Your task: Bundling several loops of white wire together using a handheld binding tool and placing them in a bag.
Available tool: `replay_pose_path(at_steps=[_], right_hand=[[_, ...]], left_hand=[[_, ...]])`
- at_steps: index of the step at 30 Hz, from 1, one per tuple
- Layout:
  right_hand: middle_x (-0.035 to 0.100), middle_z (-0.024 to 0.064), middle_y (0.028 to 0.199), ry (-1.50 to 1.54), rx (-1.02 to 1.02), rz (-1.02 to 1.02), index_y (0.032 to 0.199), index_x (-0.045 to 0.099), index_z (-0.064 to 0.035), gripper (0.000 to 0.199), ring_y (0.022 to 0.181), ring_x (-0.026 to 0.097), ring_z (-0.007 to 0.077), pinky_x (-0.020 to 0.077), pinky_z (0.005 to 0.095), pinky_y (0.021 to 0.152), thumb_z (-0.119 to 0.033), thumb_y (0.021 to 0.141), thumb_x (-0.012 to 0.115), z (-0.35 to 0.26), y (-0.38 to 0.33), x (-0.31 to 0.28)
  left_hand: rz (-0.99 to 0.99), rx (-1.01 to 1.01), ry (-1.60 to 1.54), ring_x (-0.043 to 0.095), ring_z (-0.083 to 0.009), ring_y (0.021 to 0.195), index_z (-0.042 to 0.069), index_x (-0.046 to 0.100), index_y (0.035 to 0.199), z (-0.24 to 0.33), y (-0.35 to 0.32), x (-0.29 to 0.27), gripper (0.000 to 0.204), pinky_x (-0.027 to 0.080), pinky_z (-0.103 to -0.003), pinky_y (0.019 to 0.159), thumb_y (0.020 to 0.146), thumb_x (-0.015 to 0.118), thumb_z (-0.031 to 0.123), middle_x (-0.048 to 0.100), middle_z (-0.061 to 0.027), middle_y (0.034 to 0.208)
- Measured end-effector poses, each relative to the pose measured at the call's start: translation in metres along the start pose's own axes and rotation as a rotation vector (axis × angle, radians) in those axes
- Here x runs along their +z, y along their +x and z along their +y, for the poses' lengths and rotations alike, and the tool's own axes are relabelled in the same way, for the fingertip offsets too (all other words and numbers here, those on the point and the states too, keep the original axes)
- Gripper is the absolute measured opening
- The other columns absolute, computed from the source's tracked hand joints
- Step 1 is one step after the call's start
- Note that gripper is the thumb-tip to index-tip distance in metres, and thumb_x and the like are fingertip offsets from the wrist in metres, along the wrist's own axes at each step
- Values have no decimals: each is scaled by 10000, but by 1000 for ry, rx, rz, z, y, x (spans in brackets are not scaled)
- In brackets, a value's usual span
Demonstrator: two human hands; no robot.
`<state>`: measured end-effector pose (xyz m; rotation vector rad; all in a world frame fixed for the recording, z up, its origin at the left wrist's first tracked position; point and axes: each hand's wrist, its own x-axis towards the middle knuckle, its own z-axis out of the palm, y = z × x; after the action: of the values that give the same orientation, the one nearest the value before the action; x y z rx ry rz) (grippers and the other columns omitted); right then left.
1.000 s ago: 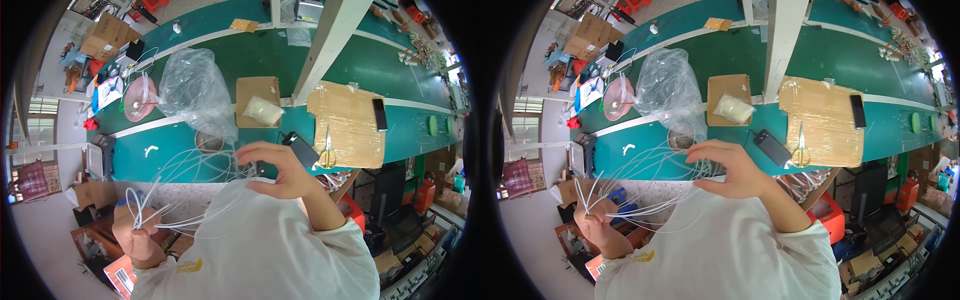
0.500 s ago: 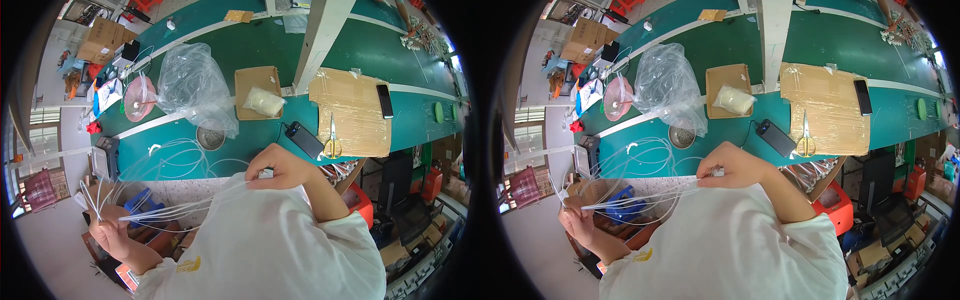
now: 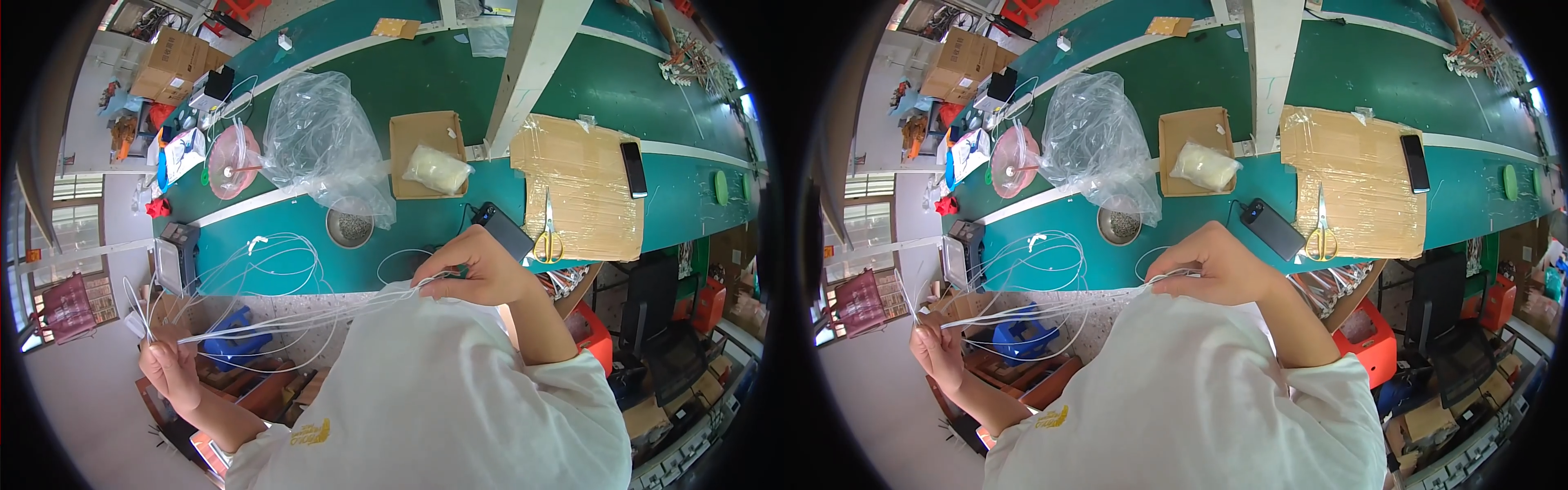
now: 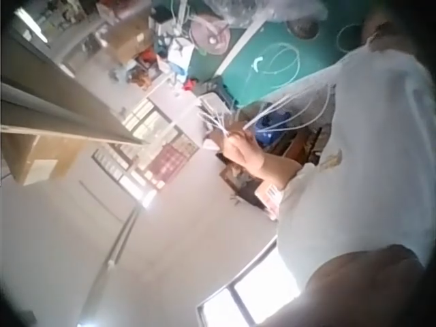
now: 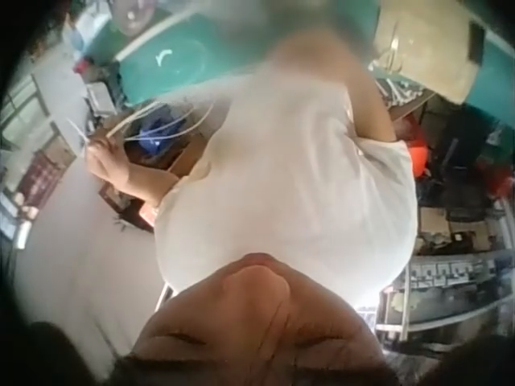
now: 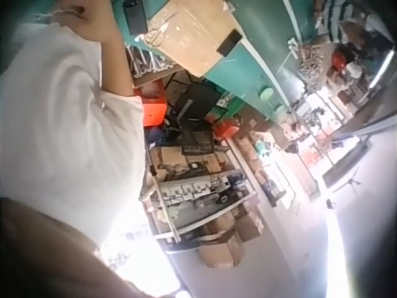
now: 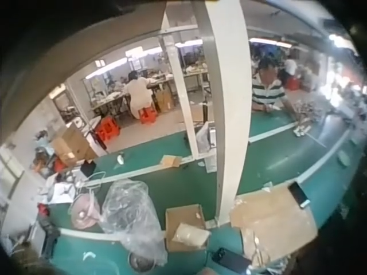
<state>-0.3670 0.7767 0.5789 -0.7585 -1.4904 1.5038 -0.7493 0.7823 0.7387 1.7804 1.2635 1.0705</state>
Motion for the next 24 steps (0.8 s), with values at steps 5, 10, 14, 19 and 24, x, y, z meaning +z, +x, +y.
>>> replay_pose_path(at_steps=[5, 10, 14, 19, 24], right_hand=[[673, 86, 708, -204, -143, 182, 861, 676, 2, 93, 551, 616, 164, 452, 258, 502, -22, 772, 667, -4, -10, -2], [654, 65, 652, -504, -293, 239, 850, 671, 8, 99, 508, 600, 166, 444, 269, 495, 6, 752, 657, -26, -17, -20], [629, 59, 606, -516, -257, 341, 820, 671, 19, 80, 484, 584, 154, 450, 250, 493, 32, 751, 631, -35, -39, -45], [628, 68, 608, -299, 86, 476, 797, 661, 48, 80, 463, 563, 103, 451, 215, 460, 67, 765, 590, -30, -59, -57], [642, 78, 682, -472, 335, 657, 855, 654, 69, 92, 537, 582, 83, 456, 209, 479, 66, 792, 586, -13, -83, -77]], left_hand=[[25, 30, 156, 250, -43, 504, 76, 355, 701, -1, 2, -6, 383, 179, -213, 442, 982, 403, 332, 299, 23, 618], [0, 91, 362, 233, -26, 508, 72, 386, 725, -8, 7, -14, 374, 179, -198, 444, 986, 393, 339, 297, 43, 639], [111, -16, 386, 237, -22, 506, 72, 399, 714, -23, 13, -20, 374, 172, -198, 440, 994, 377, 319, 297, 52, 633], [137, 46, 592, 237, -22, 506, 97, 370, 680, -45, 17, -22, 376, 160, -207, 442, 1003, 355, 290, 271, 66, 600], [187, -227, 202, 230, -28, 505, 106, 356, 675, -50, 23, -35, 376, 183, -215, 440, 995, 388, 301, 275, 57, 601]])
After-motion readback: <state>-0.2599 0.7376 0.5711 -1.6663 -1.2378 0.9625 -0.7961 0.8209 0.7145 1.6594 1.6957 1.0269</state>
